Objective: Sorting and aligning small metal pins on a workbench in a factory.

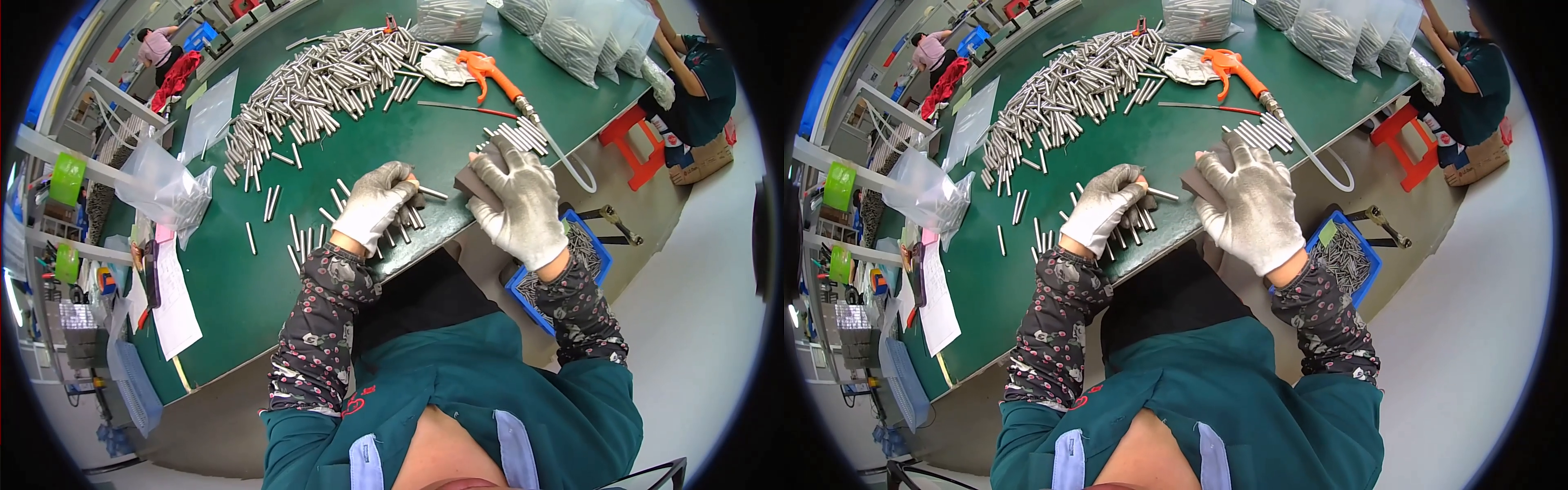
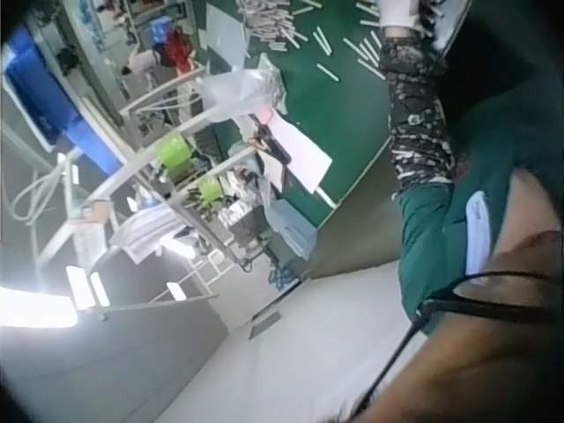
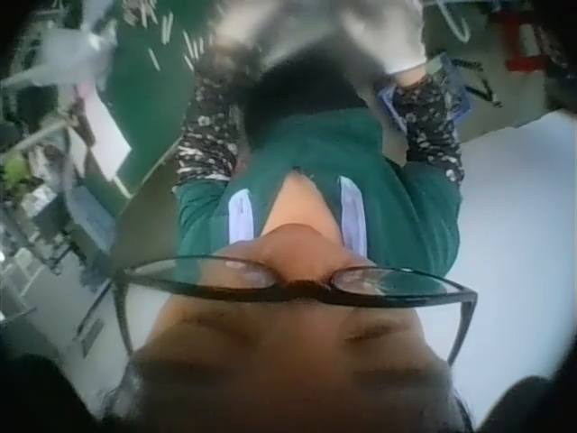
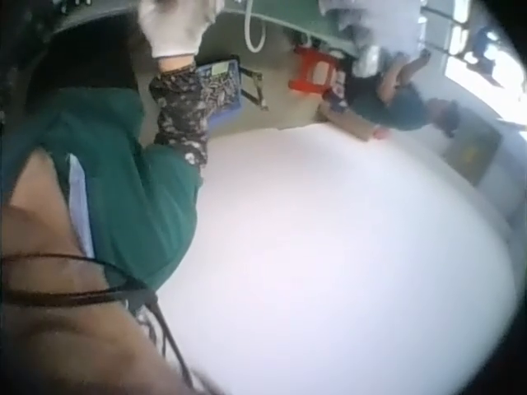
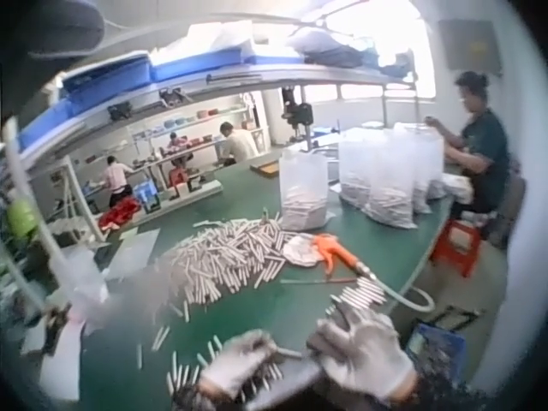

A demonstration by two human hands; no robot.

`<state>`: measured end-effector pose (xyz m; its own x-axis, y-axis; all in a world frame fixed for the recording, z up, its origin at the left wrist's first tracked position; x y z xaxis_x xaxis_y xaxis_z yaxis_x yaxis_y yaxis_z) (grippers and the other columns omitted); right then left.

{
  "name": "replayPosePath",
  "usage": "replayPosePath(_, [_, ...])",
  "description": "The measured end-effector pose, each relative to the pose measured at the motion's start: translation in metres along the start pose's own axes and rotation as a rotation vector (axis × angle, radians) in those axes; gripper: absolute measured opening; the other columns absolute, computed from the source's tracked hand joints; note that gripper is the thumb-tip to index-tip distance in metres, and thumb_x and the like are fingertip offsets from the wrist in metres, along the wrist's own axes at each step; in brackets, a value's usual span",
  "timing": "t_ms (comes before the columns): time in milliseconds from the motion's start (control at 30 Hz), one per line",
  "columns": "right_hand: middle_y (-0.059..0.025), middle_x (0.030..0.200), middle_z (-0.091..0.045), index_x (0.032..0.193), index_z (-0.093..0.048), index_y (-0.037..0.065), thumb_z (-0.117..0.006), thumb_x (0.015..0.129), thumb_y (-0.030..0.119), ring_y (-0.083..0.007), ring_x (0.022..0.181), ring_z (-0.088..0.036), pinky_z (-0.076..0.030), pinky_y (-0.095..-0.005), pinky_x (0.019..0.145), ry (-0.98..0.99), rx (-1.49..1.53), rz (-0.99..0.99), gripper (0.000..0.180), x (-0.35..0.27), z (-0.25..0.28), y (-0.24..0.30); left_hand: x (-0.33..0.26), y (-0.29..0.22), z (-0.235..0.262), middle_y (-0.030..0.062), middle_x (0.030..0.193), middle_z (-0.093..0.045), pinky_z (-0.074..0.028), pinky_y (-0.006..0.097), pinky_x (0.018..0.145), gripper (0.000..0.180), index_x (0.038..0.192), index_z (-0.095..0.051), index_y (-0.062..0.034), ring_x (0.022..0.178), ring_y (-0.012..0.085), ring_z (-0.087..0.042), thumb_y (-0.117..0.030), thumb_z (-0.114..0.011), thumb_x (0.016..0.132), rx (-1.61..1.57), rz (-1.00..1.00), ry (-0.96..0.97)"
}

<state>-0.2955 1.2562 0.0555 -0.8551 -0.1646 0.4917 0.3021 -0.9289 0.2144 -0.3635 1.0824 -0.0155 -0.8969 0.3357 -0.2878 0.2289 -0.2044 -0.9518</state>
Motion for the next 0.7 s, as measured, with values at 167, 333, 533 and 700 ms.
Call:
replayPosePath(167, [-0.0220, 0.124, -0.052, 0.115, -0.062, 0.009, -0.066, 0.069, 0.026, -0.0345, 0.106, -0.055, -0.044, -0.0465, 0.084, 0.087, 0.125, 0.006, 0.050, -0.020, -0.001, 0.006, -0.003, -0.007, -0.007, 0.0045, 0.077, -0.062, -0.043, 0.023, 0.048, 0.010, 0.092, -0.058, 0.0003, 0.051, 0.0087, -0.054, -0.009, -0.057, 0.087, 0.079, 0.012, 0.176])
replayPosePath(333, [-0.0220, 0.125, -0.051, 0.116, -0.062, 0.010, -0.068, 0.066, 0.027, -0.0350, 0.106, -0.054, -0.044, -0.0469, 0.085, 0.063, 0.109, -0.034, 0.052, -0.044, 0.000, 0.003, -0.006, -0.015, -0.027, 0.0056, 0.083, -0.064, -0.040, 0.021, 0.047, 0.008, 0.094, -0.057, -0.0008, 0.051, 0.0080, -0.052, -0.005, -0.058, 0.087, 0.114, 0.018, 0.234])
replayPosePath(533, [-0.0227, 0.126, -0.050, 0.117, -0.062, 0.011, -0.069, 0.063, 0.030, -0.0357, 0.106, -0.054, -0.043, -0.0467, 0.087, 0.041, 0.119, -0.086, 0.058, -0.055, -0.001, -0.008, 0.000, -0.006, -0.028, 0.0039, 0.075, -0.063, -0.037, 0.022, 0.037, 0.010, 0.094, -0.058, -0.0022, 0.044, 0.0079, -0.052, -0.007, -0.057, 0.085, 0.102, 0.076, 0.151])
replayPosePath(700, [-0.0219, 0.126, -0.050, 0.119, -0.061, 0.012, -0.068, 0.066, 0.029, -0.0355, 0.107, -0.054, -0.043, -0.0469, 0.087, 0.026, 0.128, -0.060, 0.056, -0.052, -0.003, -0.004, 0.003, -0.005, -0.030, 0.0028, 0.071, -0.062, -0.038, 0.022, 0.038, 0.011, 0.094, -0.058, -0.0021, 0.044, 0.0079, -0.051, -0.008, -0.058, 0.085, 0.112, 0.100, 0.121])
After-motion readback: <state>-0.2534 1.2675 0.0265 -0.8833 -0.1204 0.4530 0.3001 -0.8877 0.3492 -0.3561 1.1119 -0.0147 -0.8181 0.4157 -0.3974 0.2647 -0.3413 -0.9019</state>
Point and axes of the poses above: each hand's wrist, its own x-axis towards the middle knuckle, its own z-axis out of the back of the hand, y = z × x, the point moved 7 cm from there along x, towards the middle knuckle
